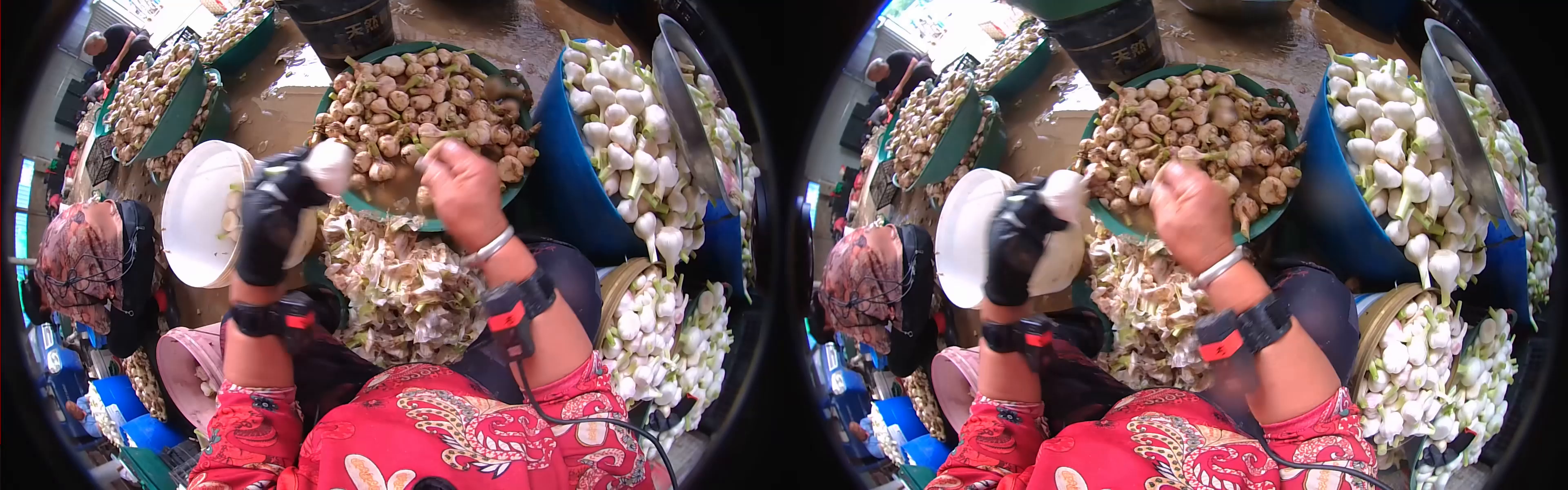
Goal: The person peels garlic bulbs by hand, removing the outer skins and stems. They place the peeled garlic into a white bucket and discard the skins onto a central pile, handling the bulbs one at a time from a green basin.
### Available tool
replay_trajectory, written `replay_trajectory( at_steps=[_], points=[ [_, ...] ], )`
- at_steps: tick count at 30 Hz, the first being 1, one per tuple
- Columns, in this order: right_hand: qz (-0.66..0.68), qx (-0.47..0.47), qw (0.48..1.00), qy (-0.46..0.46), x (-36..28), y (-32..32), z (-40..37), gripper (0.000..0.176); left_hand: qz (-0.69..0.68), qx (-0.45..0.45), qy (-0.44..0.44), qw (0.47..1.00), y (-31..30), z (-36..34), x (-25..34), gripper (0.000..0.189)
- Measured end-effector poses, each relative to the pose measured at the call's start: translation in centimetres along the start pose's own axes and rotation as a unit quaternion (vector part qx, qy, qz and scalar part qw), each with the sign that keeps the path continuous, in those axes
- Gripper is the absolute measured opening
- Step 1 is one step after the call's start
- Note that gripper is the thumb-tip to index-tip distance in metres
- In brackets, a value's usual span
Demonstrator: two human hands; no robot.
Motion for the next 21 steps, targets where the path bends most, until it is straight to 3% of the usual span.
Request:
replay_trajectory(
  at_steps=[3, 5, 6, 10, 11, 13, 15, 17, 21],
  points=[
    [0.219, 0.099, 0.968, 0.075, -1.3, -4.4, 1.0, 0.019, 0.030, 0.159, -0.175, 0.971, -7.1, -1.1, 1.3, 0.024],
    [0.271, 0.166, 0.942, 0.108, -2.0, -6.6, 1.1, 0.018, 0.213, 0.156, -0.153, 0.952, -9.6, -2.0, -1.6, 0.026],
    [0.277, 0.179, 0.938, 0.110, -2.2, -7.1, 1.1, 0.016, 0.189, 0.147, -0.163, 0.957, -7.2, -1.2, -0.1, 0.029],
    [0.291, 0.191, 0.929, 0.124, -2.8, -7.7, 0.9, 0.012, 0.115, -0.112, -0.131, 0.978, 5.7, 2.7, -1.0, 0.025],
    [0.303, 0.183, 0.927, 0.123, -2.8, -7.6, 0.8, 0.011, 0.129, -0.184, -0.153, 0.962, 9.0, 3.2, -3.3, 0.023],
    [0.307, 0.171, 0.927, 0.132, -2.9, -7.6, 0.7, 0.011, 0.238, -0.258, -0.054, 0.935, 15.3, 3.0, -8.8, 0.030],
    [0.290, 0.171, 0.933, 0.123, -2.9, -7.8, 0.8, 0.010, 0.338, -0.368, -0.071, 0.863, 19.6, 4.3, -10.6, 0.037],
    [0.267, 0.148, 0.942, 0.137, -2.8, -8.2, 0.8, 0.016, 0.364, -0.437, -0.148, 0.809, 22.7, 5.6, -12.2, 0.034],
    [0.288, 0.139, 0.935, 0.152, -2.5, -8.3, 1.4, 0.015, 0.411, -0.466, -0.142, 0.770, 23.1, 6.0, -15.7, 0.030]
  ],
)
Point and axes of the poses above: each hand's wrist, its own z-axis towards the middle knuckle, its own y-axis out of the palm, x = y × z, the point moved 1 cm from there along z, towards the middle knuckle, and after that the axes turned 8 degrees about -x, right-handed, at the moved point
